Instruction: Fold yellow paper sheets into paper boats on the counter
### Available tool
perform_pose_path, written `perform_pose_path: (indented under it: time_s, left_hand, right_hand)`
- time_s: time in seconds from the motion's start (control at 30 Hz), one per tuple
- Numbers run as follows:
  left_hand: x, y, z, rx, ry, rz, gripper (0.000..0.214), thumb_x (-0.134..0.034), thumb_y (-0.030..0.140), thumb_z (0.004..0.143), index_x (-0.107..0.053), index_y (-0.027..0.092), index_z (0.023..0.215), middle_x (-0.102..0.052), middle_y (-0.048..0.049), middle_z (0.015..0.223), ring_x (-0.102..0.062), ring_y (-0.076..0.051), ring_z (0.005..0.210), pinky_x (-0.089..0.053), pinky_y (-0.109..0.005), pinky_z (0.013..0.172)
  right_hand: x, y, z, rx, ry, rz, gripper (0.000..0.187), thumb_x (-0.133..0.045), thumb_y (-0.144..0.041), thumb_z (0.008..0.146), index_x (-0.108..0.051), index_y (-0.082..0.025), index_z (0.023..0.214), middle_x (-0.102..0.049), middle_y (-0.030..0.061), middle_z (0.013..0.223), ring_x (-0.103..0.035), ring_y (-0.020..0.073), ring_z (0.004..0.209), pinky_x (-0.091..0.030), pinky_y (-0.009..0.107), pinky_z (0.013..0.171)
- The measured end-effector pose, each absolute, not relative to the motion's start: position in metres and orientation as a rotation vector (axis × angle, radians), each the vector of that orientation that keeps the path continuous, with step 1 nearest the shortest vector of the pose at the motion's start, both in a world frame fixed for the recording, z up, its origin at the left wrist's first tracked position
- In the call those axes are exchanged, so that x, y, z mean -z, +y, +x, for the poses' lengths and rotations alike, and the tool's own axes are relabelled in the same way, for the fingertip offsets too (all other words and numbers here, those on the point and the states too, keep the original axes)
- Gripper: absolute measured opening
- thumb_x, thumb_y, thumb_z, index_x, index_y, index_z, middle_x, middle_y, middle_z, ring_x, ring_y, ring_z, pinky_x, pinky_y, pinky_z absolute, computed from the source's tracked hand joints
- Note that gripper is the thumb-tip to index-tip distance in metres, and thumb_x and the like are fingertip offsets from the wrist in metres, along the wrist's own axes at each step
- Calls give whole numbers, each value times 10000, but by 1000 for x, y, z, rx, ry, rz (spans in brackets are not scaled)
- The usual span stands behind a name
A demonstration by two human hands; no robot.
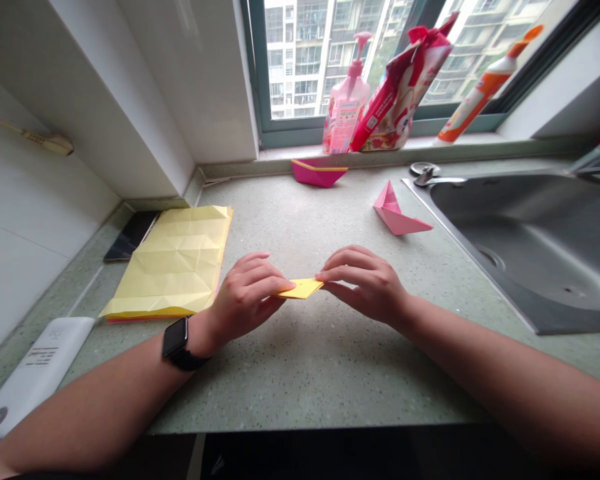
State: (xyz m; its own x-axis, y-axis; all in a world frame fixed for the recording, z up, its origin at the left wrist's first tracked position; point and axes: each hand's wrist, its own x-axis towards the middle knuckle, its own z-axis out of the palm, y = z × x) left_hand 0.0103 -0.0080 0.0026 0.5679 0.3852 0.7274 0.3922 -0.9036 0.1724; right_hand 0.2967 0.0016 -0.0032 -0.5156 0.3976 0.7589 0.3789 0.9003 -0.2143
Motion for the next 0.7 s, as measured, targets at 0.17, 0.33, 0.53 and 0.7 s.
perform_pose_path:
  time_s: [0.17, 0.33, 0.53, 0.7]
  left_hand:
    - [-2, -7, 10, 1264, -692, -2779, 117, -750, 159, 1038, -713, 246, 1106, -822, 6, 954, -772, -158, 833, -612, -446, 1084]
    - [-1, -9, 13, 1284, -724, -2798, 176, -795, 272, 1046, -694, 238, 1185, -841, -36, 1057, -803, -186, 922, -630, -452, 1065]
    - [-1, -10, 13, 1330, -742, -2800, 136, -764, 139, 1016, -681, 240, 1056, -828, -2, 973, -786, -161, 842, -628, -430, 1084]
    - [-1, -10, 14, 1255, -748, -2793, 100, -724, 162, 1037, -675, 248, 1047, -814, 10, 935, -771, -159, 809, -625, -437, 1093]
  right_hand:
    - [3, 2, 298, -45, -2170, -556, 29, -774, -233, 1059, -782, -259, 1048, -803, 19, 905, -740, 199, 841, -605, 369, 760]
    - [6, 3, 299, -65, -2170, -583, 47, -774, -222, 1052, -777, -249, 1014, -795, 19, 886, -741, 200, 828, -593, 363, 747]
    - [10, 3, 297, -3, -2196, -627, 135, -776, -262, 1042, -774, -271, 1177, -812, 43, 1024, -745, 230, 932, -601, 410, 847]
    - [6, -7, 289, 64, -2245, -593, 292, -804, -321, 1012, -738, -274, 1292, -806, 64, 1088, -728, 266, 1024, -599, 478, 981]
